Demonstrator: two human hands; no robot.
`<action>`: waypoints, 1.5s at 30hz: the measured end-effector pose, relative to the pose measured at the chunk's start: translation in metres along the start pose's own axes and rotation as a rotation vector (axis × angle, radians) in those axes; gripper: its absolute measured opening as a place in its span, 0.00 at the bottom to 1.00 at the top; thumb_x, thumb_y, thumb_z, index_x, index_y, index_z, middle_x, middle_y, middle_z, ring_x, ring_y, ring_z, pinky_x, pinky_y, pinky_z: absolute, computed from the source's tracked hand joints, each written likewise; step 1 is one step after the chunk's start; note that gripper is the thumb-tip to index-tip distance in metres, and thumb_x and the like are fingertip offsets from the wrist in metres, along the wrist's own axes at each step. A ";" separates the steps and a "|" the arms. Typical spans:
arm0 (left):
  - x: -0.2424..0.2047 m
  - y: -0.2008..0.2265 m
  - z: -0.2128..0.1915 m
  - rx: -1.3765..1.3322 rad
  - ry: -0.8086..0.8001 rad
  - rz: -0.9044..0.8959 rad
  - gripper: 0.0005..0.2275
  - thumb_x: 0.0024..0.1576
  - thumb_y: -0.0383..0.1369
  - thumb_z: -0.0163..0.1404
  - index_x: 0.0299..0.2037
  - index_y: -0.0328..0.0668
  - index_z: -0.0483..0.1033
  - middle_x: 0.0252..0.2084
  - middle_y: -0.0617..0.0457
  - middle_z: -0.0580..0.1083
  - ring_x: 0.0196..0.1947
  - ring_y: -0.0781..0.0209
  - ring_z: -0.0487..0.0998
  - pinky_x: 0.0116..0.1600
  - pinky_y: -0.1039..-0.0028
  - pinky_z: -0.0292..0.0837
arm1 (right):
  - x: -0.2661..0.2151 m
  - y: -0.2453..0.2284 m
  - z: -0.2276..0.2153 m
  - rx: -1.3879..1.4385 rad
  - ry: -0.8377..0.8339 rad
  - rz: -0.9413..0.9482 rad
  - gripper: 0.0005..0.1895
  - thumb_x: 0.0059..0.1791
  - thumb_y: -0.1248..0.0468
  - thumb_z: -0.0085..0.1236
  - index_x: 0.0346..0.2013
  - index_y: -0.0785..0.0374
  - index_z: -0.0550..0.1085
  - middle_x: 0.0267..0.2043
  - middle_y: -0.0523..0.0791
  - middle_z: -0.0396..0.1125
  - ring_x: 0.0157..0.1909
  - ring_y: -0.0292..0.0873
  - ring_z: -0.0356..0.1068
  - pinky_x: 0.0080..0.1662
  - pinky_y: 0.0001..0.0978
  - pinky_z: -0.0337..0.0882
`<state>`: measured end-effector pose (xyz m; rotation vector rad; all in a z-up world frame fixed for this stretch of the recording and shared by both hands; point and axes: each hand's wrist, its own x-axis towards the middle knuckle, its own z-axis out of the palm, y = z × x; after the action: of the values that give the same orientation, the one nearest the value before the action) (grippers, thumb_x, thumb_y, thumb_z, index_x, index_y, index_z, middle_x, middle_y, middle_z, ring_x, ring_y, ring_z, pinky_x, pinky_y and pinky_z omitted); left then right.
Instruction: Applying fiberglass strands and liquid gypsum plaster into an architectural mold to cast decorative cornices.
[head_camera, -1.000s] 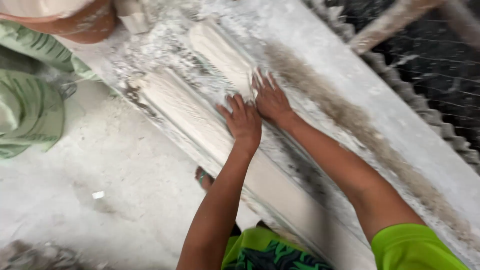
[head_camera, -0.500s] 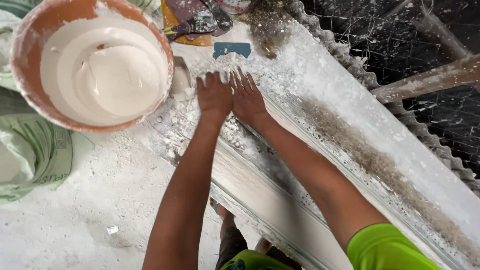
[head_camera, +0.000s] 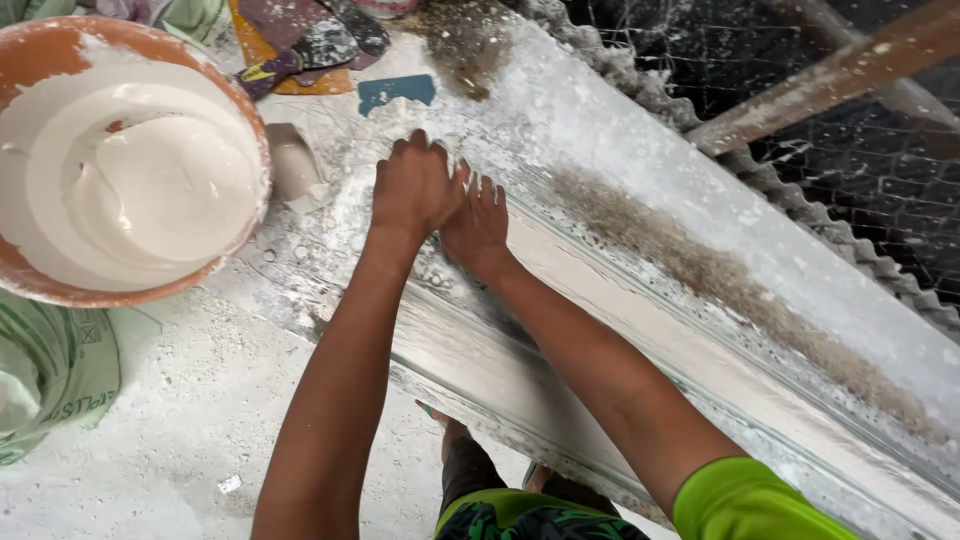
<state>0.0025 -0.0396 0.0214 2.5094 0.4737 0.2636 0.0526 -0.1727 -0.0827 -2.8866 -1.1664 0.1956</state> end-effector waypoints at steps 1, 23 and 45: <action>-0.010 0.015 0.005 0.000 0.001 0.006 0.19 0.60 0.46 0.52 0.39 0.32 0.82 0.49 0.37 0.74 0.51 0.38 0.73 0.51 0.46 0.68 | -0.016 0.011 -0.003 -0.001 0.005 0.004 0.39 0.53 0.49 0.44 0.73 0.67 0.52 0.76 0.58 0.48 0.75 0.64 0.46 0.71 0.60 0.42; -0.432 0.461 0.252 -0.110 0.303 -0.035 0.17 0.58 0.31 0.55 0.53 0.26 0.72 0.56 0.30 0.69 0.56 0.31 0.68 0.59 0.50 0.64 | -0.504 0.486 -0.031 -0.098 -0.019 0.217 0.43 0.54 0.40 0.45 0.69 0.74 0.57 0.73 0.55 0.54 0.73 0.57 0.50 0.71 0.64 0.43; -0.803 0.934 0.502 -0.299 0.413 -0.215 0.26 0.55 0.20 0.51 0.66 0.23 0.60 0.59 0.27 0.64 0.57 0.28 0.67 0.62 0.51 0.66 | -1.006 1.000 -0.013 -0.151 -0.018 0.269 0.40 0.56 0.46 0.46 0.72 0.73 0.53 0.74 0.58 0.49 0.73 0.59 0.48 0.70 0.63 0.44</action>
<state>-0.3339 -1.3253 0.0705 2.0919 0.7967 0.7177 0.0278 -1.5898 -0.0287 -3.1744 -0.8239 0.1428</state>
